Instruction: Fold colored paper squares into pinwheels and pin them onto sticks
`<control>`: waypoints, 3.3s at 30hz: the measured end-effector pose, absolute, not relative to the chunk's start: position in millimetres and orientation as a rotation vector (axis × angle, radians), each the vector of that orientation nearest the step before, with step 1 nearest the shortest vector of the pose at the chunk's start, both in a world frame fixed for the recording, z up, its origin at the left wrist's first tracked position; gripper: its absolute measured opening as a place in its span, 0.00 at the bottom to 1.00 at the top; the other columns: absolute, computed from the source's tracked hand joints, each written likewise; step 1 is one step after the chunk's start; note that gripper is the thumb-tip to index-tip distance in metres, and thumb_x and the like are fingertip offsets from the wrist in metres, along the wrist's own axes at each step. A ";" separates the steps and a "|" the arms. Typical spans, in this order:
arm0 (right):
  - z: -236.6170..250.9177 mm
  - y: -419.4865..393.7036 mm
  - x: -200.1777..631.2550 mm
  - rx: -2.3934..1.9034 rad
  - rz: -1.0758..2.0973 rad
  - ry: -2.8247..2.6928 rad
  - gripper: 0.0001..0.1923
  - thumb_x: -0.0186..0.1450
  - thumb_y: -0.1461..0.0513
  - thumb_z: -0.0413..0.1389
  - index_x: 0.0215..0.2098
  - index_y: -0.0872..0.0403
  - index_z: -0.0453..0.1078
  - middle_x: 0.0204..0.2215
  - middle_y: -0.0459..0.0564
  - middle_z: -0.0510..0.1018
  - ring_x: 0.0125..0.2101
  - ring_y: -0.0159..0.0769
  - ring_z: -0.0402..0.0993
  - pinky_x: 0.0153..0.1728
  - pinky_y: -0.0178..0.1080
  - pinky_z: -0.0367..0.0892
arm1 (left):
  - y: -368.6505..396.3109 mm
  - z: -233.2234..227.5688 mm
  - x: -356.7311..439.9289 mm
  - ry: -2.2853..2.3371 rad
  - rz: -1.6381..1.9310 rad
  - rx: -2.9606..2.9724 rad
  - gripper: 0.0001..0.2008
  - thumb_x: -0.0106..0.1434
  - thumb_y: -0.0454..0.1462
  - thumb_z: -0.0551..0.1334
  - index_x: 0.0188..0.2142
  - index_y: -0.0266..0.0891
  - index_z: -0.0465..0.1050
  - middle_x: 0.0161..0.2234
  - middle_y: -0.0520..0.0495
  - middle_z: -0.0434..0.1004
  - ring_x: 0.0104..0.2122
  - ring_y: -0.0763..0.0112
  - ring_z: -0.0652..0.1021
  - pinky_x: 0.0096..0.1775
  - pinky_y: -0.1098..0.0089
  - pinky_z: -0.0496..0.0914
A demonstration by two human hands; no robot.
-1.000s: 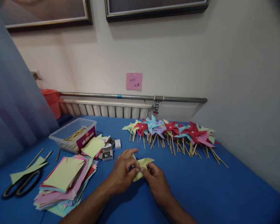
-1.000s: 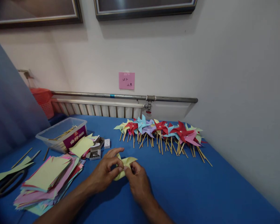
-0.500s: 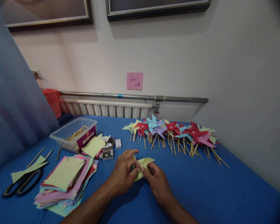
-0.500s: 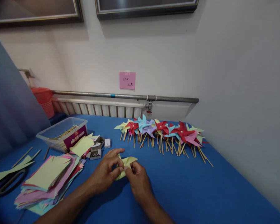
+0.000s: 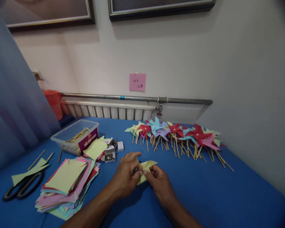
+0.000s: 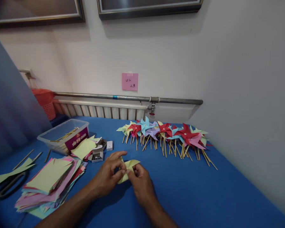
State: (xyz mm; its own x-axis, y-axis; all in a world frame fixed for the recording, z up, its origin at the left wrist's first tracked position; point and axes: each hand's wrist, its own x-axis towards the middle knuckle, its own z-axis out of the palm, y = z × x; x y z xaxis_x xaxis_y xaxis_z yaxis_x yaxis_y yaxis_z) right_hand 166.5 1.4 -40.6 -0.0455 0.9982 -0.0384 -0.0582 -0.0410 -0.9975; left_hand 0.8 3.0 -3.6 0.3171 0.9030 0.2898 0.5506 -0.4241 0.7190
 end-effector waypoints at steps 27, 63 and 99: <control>-37.1 0.3 166.9 -1.183 1.300 -1.157 0.14 0.54 0.53 0.64 0.32 0.54 0.77 0.25 0.44 0.77 0.26 0.35 0.70 0.29 0.36 0.63 | 0.8 -5.1 4.7 1.311 0.939 2.166 0.07 0.59 0.28 0.59 0.31 0.42 0.73 0.61 0.42 0.75 0.64 0.52 0.70 0.61 0.46 0.64; -40.3 1.9 170.6 -1.091 1.324 -1.230 0.14 0.57 0.51 0.65 0.29 0.53 0.73 0.23 0.44 0.75 0.26 0.35 0.68 0.29 0.36 0.63 | 2.7 -3.7 3.0 1.290 0.928 2.151 0.07 0.60 0.28 0.60 0.31 0.41 0.71 0.58 0.41 0.77 0.62 0.53 0.72 0.59 0.48 0.65; -44.0 4.8 168.8 -1.082 1.347 -1.192 0.15 0.55 0.51 0.66 0.28 0.52 0.71 0.23 0.42 0.73 0.25 0.33 0.65 0.28 0.35 0.60 | 0.6 -2.5 5.8 1.338 0.939 2.121 0.07 0.60 0.28 0.59 0.30 0.41 0.70 0.57 0.42 0.77 0.60 0.53 0.73 0.59 0.46 0.64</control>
